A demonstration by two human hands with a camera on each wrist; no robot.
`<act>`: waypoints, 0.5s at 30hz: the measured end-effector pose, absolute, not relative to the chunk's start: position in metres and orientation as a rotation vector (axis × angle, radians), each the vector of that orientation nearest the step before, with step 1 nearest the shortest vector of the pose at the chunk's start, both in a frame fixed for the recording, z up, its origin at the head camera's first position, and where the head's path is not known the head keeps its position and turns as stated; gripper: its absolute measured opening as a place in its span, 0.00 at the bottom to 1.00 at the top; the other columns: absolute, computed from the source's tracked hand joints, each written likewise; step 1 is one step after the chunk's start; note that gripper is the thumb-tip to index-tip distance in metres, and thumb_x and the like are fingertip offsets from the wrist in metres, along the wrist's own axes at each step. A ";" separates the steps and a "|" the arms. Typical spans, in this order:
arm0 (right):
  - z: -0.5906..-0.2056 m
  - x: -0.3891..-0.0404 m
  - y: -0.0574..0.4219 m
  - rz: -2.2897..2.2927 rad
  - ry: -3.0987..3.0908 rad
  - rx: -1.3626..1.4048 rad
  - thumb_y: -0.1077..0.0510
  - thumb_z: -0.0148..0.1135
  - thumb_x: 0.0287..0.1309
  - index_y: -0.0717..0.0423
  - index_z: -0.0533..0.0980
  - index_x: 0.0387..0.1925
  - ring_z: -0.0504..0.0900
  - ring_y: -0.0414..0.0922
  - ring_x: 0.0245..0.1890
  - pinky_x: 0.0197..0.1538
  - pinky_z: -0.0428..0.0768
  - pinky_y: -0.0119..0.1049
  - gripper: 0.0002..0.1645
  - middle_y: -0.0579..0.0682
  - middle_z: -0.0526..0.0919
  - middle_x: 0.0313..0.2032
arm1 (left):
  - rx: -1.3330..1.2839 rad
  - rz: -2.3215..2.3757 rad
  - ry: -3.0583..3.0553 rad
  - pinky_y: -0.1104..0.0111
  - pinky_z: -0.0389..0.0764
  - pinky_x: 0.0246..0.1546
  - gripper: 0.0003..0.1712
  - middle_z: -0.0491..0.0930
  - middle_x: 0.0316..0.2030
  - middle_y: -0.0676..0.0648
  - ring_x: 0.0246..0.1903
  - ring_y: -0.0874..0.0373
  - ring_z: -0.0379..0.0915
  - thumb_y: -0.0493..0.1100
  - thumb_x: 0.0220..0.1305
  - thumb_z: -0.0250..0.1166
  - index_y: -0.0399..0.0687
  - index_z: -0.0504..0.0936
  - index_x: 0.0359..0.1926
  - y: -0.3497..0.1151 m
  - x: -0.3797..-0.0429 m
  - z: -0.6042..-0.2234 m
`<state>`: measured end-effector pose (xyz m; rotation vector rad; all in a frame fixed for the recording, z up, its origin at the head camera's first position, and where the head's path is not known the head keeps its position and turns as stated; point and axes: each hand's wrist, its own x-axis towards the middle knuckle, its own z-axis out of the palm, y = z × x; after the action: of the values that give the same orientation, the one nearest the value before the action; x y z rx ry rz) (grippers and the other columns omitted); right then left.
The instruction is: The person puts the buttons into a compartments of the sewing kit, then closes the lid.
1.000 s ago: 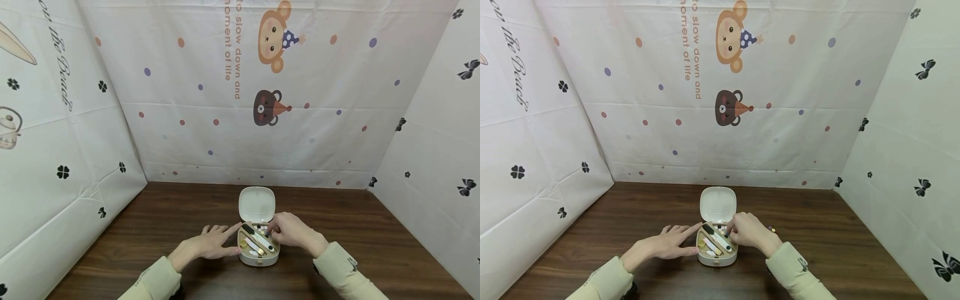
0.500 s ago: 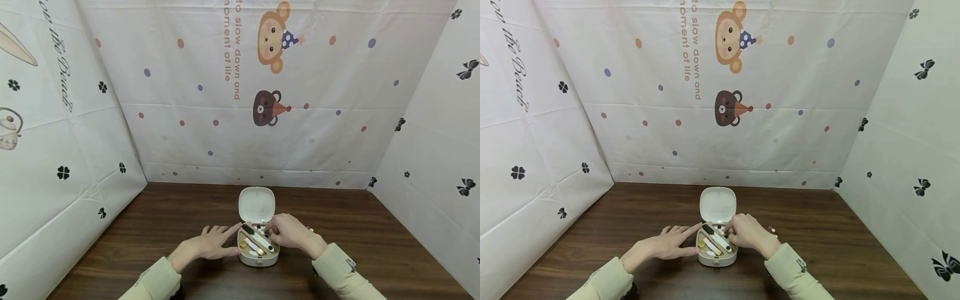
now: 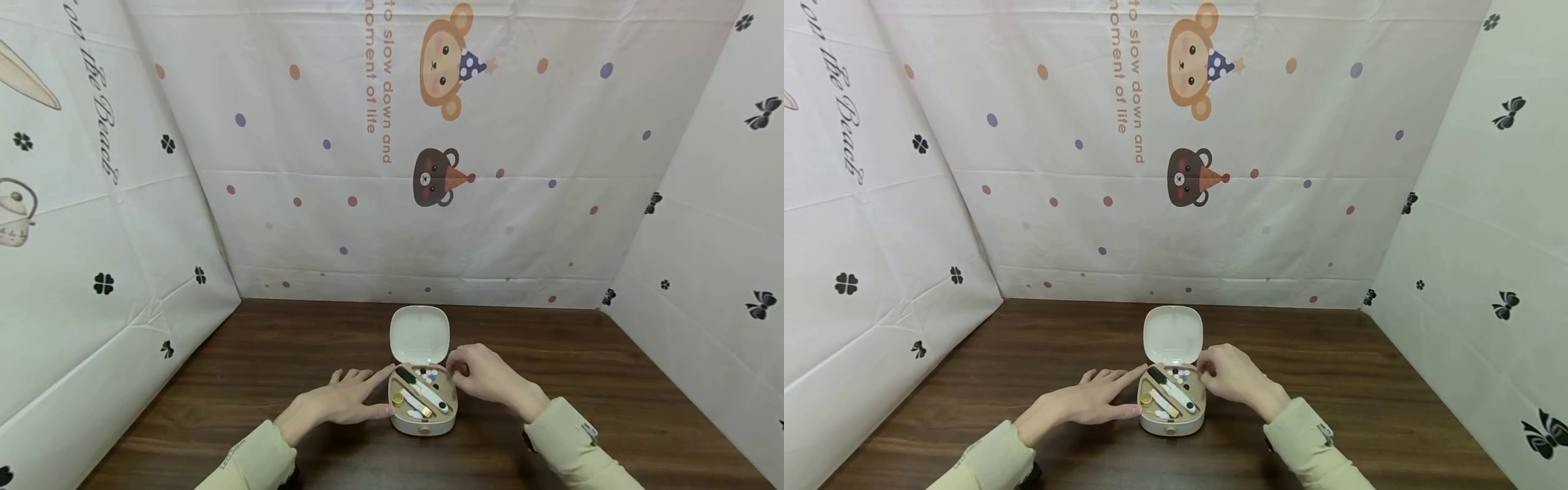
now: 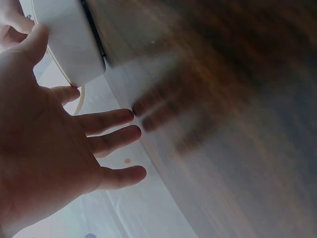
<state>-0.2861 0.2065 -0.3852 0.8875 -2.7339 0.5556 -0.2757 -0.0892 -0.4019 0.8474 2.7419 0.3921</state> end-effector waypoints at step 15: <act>-0.389 -0.289 0.276 0.478 -2.890 0.499 0.64 0.62 0.53 0.52 0.79 0.25 0.71 0.34 0.17 0.24 0.69 0.30 0.05 0.40 0.77 0.19 | 0.842 0.395 2.737 0.36 0.50 0.66 0.46 0.63 0.69 0.39 0.69 0.42 0.57 0.75 0.63 0.47 0.68 0.46 0.76 -0.088 -0.276 -0.402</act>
<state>-0.2889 0.2756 -0.3894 0.4987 -2.8899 0.4784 -0.2763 -0.0883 -0.4020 0.8418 2.7365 0.3950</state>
